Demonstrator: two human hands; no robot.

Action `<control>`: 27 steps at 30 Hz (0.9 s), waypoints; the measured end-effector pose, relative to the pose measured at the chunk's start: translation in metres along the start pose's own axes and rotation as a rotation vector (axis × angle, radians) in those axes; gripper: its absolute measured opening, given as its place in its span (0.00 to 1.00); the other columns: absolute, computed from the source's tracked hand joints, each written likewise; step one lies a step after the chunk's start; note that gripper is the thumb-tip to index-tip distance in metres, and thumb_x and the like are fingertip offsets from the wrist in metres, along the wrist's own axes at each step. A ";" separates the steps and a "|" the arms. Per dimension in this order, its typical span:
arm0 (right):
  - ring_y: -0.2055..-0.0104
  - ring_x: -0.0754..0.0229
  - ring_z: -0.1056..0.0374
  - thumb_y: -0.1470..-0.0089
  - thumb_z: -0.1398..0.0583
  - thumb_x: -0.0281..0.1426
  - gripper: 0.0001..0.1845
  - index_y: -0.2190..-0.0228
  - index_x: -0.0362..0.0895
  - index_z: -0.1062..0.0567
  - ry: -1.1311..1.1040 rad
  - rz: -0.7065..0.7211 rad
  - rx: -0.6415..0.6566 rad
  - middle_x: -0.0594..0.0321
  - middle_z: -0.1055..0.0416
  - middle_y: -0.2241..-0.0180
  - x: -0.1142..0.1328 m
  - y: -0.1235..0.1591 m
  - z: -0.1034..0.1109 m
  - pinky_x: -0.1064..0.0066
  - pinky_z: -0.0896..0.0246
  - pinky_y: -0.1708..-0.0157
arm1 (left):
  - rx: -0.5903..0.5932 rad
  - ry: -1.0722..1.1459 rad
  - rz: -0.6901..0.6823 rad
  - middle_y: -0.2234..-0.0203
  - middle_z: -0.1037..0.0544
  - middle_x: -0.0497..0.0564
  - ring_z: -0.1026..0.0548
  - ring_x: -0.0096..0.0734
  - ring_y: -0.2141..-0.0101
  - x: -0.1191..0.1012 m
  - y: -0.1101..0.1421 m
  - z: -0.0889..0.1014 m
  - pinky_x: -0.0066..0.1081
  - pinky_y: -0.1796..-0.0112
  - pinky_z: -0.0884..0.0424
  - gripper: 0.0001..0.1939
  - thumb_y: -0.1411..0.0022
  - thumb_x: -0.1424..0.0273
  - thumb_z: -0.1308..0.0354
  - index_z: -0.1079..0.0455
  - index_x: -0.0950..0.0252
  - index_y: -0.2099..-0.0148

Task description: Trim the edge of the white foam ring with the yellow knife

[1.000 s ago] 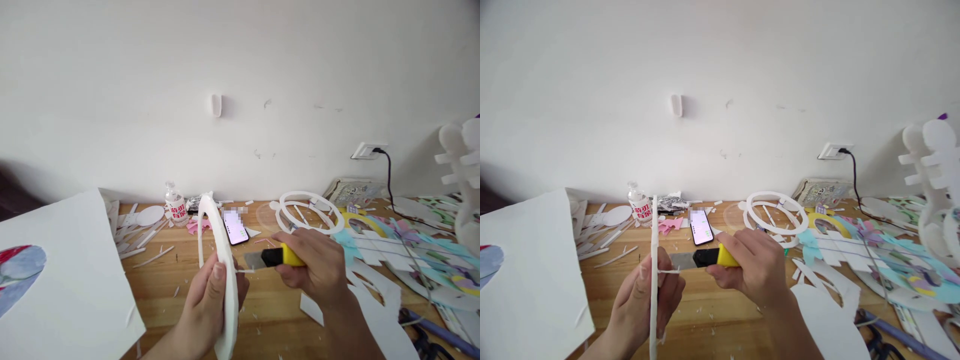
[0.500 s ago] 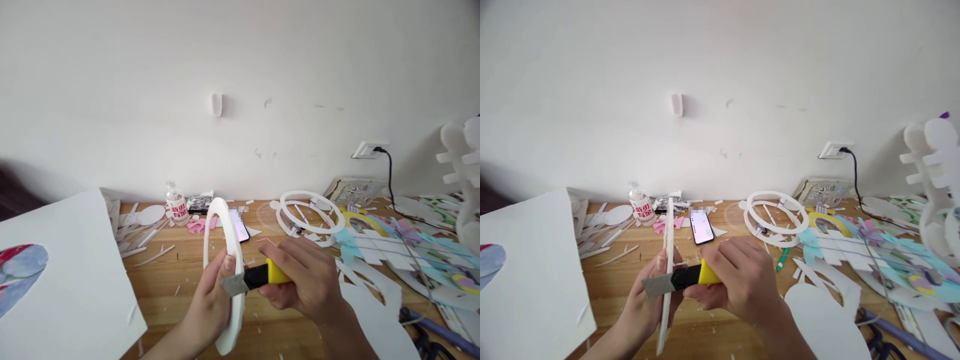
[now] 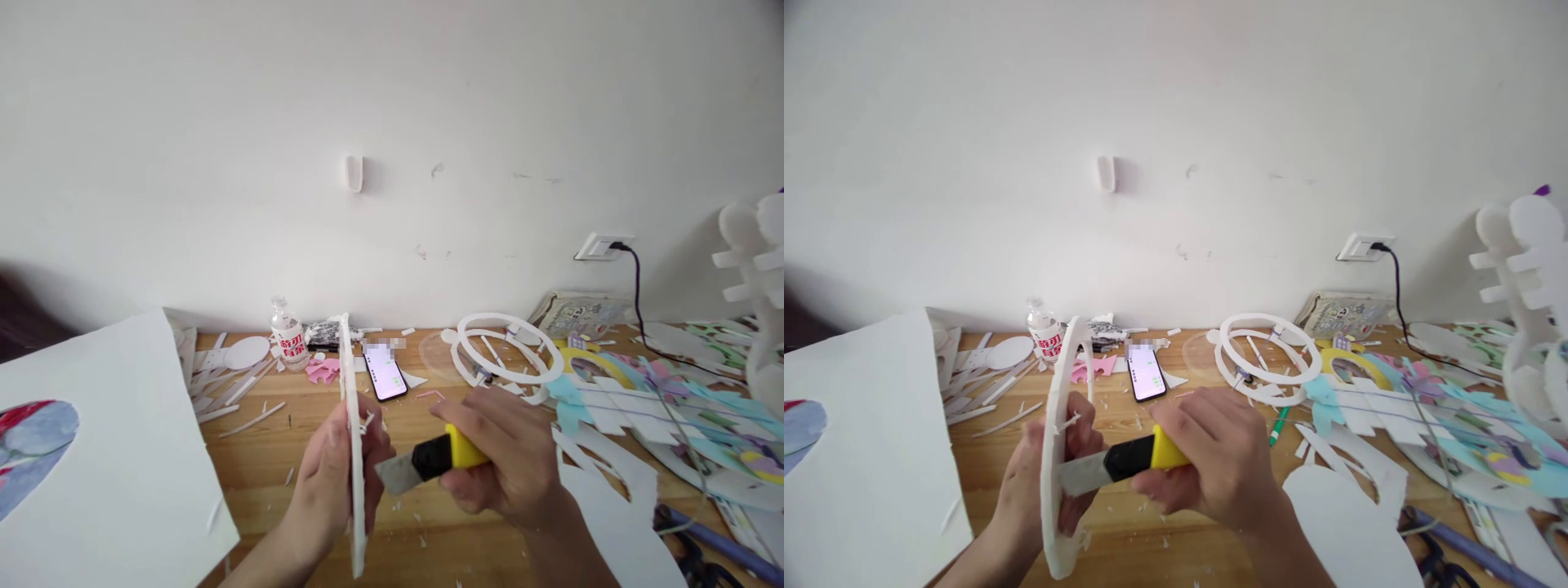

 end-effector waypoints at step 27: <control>0.74 0.61 0.39 0.34 0.54 0.49 0.27 0.58 0.41 0.28 -0.128 -0.004 0.173 0.63 0.33 0.77 0.040 0.002 -0.010 0.67 0.51 0.71 | -0.014 -0.042 0.171 0.64 0.21 0.48 0.27 0.26 0.66 -0.019 0.005 0.007 0.26 0.63 0.32 0.07 0.41 0.68 0.35 0.25 0.57 0.58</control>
Point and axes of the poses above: each hand's wrist, its own y-axis away from the middle knuckle, its own z-axis out of the back of the hand, x = y × z, the point moved 10 cm from there along -y, towards the middle knuckle
